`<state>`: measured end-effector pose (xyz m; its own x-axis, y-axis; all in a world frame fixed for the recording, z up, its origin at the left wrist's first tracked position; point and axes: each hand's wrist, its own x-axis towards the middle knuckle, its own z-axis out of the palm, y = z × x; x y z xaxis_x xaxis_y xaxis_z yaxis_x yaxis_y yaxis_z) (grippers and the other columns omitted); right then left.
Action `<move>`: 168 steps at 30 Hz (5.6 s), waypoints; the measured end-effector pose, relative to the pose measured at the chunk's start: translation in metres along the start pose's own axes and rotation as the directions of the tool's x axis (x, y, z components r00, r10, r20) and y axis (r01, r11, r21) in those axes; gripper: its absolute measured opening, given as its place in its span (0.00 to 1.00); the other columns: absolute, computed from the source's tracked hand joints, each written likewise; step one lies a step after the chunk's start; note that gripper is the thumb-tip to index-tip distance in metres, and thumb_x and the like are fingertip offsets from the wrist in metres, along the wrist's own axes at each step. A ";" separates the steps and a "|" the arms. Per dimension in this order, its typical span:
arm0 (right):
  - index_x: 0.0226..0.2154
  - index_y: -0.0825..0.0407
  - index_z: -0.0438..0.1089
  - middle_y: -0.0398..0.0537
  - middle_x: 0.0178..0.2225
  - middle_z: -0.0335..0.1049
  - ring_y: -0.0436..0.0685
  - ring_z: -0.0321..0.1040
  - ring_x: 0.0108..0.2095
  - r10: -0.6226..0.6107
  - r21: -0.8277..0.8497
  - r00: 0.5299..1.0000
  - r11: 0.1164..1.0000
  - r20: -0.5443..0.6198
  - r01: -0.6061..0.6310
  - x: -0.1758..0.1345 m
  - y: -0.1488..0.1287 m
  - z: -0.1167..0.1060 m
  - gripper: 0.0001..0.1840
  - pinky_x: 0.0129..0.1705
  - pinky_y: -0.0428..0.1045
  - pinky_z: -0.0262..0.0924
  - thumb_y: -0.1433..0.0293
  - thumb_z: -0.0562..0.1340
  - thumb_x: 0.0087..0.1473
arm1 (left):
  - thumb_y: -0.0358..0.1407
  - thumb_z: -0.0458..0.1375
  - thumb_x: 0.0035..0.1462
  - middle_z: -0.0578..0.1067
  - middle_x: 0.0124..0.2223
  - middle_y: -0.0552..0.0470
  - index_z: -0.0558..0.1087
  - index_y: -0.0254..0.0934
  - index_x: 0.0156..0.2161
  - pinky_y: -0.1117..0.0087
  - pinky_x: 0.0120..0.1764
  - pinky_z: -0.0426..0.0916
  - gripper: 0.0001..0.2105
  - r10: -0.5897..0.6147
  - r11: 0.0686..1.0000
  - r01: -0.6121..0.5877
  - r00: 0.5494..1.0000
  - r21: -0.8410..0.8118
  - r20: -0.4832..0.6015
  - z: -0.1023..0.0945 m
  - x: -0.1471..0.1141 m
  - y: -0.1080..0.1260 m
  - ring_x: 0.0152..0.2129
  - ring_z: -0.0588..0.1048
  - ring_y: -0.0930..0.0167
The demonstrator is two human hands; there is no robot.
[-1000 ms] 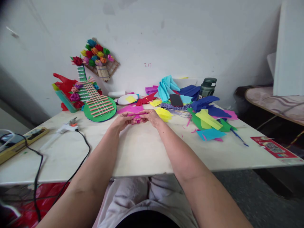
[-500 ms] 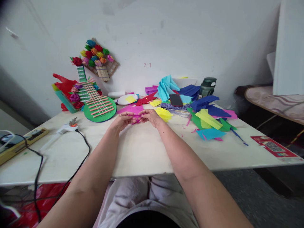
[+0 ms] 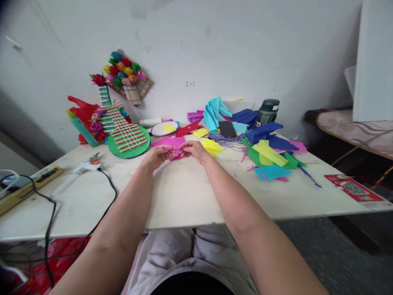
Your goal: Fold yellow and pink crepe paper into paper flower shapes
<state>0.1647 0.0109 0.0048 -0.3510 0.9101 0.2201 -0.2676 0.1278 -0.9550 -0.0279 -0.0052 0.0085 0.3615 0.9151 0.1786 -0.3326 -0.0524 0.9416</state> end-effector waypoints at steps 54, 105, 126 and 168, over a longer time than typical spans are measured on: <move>0.33 0.58 0.73 0.41 0.16 0.68 0.46 0.63 0.17 -0.069 -0.247 0.997 0.967 -0.028 0.060 0.006 0.008 -0.004 0.18 0.22 0.44 0.61 0.67 0.69 0.36 | 0.43 0.64 0.41 0.72 0.17 0.50 0.67 0.31 0.20 0.74 0.21 0.64 0.17 0.014 0.910 0.097 0.964 0.402 -0.264 0.001 0.004 -0.002 0.13 0.68 0.76; 0.22 0.57 0.65 0.49 0.20 0.73 0.49 0.69 0.17 0.215 -0.305 0.975 0.926 -0.052 -0.221 -0.001 -0.005 -0.001 0.13 0.14 0.40 0.57 0.64 0.64 0.48 | 0.40 0.66 0.38 0.73 0.21 0.49 0.73 0.30 0.22 0.72 0.24 0.65 0.13 0.013 0.951 0.060 0.972 0.303 -0.233 0.008 0.006 -0.006 0.15 0.68 0.76; 0.16 0.56 0.65 0.40 0.10 0.64 0.44 0.56 0.10 0.029 -0.390 1.000 0.920 0.012 -0.022 -0.006 -0.006 0.020 0.10 0.15 0.40 0.54 0.73 0.62 0.45 | 0.43 0.62 0.44 0.71 0.18 0.51 0.69 0.31 0.20 0.75 0.20 0.61 0.15 -0.022 0.962 0.089 0.967 0.258 -0.252 0.004 0.012 -0.014 0.13 0.66 0.78; 0.17 0.56 0.64 0.41 0.12 0.67 0.46 0.63 0.11 0.127 -0.361 0.983 0.917 -0.136 -0.169 -0.002 0.001 0.030 0.13 0.13 0.39 0.55 0.72 0.62 0.49 | 0.31 0.62 0.47 0.73 0.21 0.53 0.68 0.31 0.28 0.79 0.21 0.67 0.06 -0.042 0.972 -0.056 0.913 -0.227 -0.405 0.017 0.018 -0.013 0.17 0.73 0.76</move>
<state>0.1380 -0.0027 0.0091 -0.2567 0.9641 0.0680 0.1376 0.1061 -0.9848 -0.0026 0.0051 0.0047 -0.0089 0.9999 0.0078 -0.5411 -0.0114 0.8409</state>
